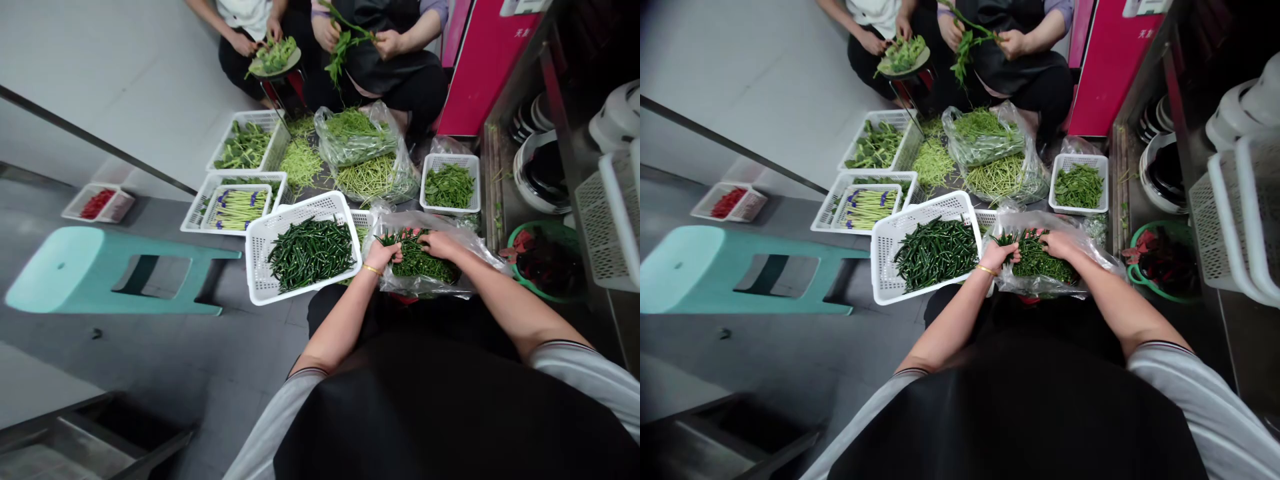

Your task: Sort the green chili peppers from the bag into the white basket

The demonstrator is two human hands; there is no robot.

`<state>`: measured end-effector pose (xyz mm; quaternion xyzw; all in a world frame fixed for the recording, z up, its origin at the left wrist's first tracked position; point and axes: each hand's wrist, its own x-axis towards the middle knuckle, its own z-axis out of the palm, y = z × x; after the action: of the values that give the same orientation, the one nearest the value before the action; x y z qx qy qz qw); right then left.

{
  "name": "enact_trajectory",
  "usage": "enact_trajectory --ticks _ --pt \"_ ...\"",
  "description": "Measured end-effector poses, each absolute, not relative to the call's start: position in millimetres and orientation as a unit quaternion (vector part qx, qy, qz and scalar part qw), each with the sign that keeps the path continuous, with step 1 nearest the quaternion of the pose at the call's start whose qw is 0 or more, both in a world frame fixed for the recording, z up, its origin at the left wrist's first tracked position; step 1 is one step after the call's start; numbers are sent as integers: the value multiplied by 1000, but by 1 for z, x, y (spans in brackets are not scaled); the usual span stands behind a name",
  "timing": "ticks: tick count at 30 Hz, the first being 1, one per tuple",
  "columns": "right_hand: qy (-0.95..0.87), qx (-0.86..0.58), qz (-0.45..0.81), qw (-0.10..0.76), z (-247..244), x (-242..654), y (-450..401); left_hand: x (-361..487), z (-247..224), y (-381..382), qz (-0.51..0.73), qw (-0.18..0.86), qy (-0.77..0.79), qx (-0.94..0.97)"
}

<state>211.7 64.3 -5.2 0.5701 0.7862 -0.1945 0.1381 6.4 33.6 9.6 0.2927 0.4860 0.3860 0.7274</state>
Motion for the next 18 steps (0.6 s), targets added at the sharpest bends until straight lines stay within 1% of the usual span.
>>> enact_trajectory --ticks 4,7,9,11,12,14,16,18 --pt "812 526 -221 122 -11 266 38 4 17 51 355 746 459 327" --pt "815 515 -240 115 1 289 27 7 19 60 389 735 452 324" --pt "808 542 -216 76 9 276 34 9 19 62 398 707 489 321" --pt "796 577 -179 29 11 245 50 11 18 61 391 672 533 333" --pt "792 585 -173 27 10 227 59 12 17 60 384 658 546 349" --pt "788 583 -178 85 6 196 75 11 16 57 376 622 561 397" --pt "786 576 -184 129 3 181 84 11 15 54 371 562 574 467" --pt "789 571 -193 119 4 183 85 13 13 54 355 490 584 542"
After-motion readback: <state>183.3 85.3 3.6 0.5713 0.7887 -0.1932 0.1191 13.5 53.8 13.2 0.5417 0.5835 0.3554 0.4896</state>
